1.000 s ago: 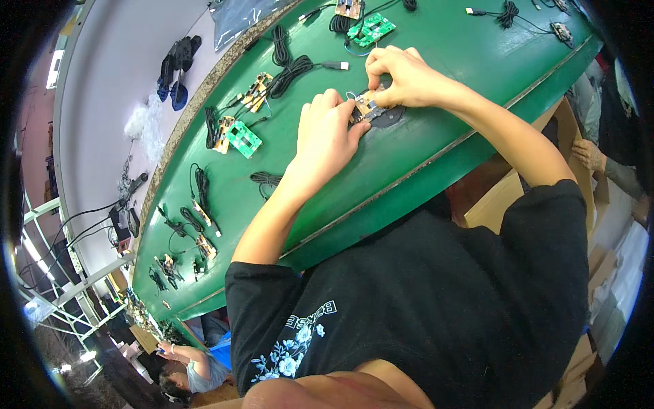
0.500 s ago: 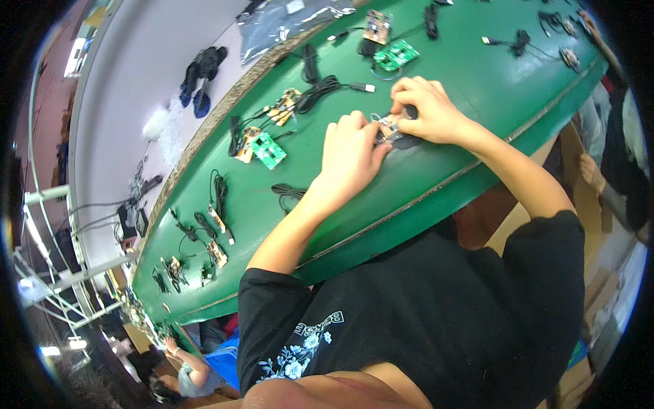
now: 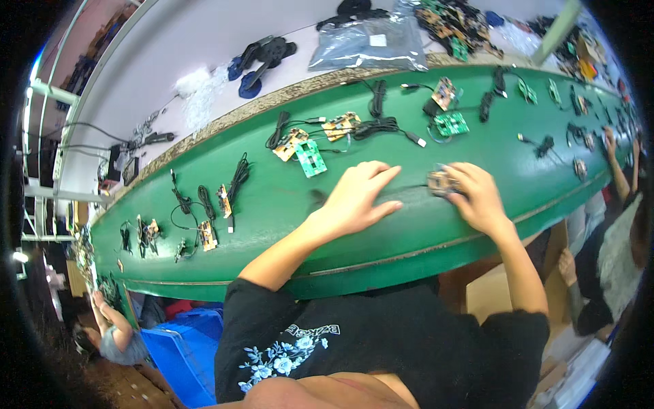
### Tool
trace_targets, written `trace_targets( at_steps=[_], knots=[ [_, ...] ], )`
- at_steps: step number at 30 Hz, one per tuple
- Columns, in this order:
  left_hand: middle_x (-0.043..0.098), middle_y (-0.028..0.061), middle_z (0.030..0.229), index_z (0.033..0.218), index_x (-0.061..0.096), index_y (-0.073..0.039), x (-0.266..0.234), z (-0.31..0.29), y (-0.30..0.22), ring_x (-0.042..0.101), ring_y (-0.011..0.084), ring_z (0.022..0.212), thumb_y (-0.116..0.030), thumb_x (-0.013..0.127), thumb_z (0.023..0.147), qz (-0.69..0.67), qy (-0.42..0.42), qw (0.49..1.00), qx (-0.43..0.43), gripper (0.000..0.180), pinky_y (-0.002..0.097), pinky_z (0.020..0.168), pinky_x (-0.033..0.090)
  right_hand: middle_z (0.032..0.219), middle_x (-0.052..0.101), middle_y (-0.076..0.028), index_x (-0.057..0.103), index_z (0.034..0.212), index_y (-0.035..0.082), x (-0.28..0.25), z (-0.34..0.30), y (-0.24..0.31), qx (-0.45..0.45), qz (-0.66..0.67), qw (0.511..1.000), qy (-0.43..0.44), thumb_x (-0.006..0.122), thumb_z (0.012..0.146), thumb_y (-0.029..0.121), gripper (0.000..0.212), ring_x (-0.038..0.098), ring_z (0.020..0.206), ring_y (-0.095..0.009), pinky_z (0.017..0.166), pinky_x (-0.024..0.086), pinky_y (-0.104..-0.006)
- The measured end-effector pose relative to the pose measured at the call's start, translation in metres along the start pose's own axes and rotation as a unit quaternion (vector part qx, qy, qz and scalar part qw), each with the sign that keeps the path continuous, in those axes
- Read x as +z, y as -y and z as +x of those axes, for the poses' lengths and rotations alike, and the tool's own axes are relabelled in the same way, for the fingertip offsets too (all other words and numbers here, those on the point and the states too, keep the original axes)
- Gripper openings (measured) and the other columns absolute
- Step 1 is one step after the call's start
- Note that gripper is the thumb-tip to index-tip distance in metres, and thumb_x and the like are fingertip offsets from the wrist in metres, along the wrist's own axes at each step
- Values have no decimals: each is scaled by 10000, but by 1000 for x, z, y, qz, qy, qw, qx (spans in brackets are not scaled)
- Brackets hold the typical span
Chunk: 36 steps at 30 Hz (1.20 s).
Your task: The person assembles electronic circuit boards into plastic housings by hand, connecting cables and securing them with screws.
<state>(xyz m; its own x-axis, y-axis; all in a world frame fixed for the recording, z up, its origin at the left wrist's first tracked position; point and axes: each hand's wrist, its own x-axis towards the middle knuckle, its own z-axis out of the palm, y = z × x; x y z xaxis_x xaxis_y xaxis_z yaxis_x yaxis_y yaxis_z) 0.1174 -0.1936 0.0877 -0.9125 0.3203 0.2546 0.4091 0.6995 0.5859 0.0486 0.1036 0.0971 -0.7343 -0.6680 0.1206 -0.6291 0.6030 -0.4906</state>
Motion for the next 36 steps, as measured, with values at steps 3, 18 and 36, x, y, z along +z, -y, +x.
trace_targets(
  at_steps=[3, 18, 36],
  knots=[
    [655, 132, 1144, 1214, 667, -23, -37, -54, 35, 616, 329, 1067, -212, 778, 852, -28, -98, 994, -45, 423, 434, 924, 479, 1310, 630, -221, 621, 1294, 0, -46, -38, -54, 124, -104, 985, -62, 666, 824, 9, 471, 577, 1239, -412, 1069, 449, -458],
    [634, 122, 990, 1081, 708, -33, -44, -79, 118, 589, 318, 954, -144, 740, 847, -9, -201, 975, -93, 261, 418, 849, 461, 1546, 463, -105, 685, 1211, 4, 138, 414, 114, -260, -140, 952, 81, 630, 781, 103, 445, 585, 1234, -346, 1022, 500, -462],
    [582, 138, 1201, 1092, 654, -28, 0, -94, 56, 527, 313, 1198, -216, 726, 813, 67, -167, 984, -17, 344, 464, 989, 416, 906, 712, -163, 693, 1082, 22, 173, 435, 213, -296, 41, 945, 134, 638, 853, 194, 292, 689, 865, -330, 788, 538, -427]
  ],
)
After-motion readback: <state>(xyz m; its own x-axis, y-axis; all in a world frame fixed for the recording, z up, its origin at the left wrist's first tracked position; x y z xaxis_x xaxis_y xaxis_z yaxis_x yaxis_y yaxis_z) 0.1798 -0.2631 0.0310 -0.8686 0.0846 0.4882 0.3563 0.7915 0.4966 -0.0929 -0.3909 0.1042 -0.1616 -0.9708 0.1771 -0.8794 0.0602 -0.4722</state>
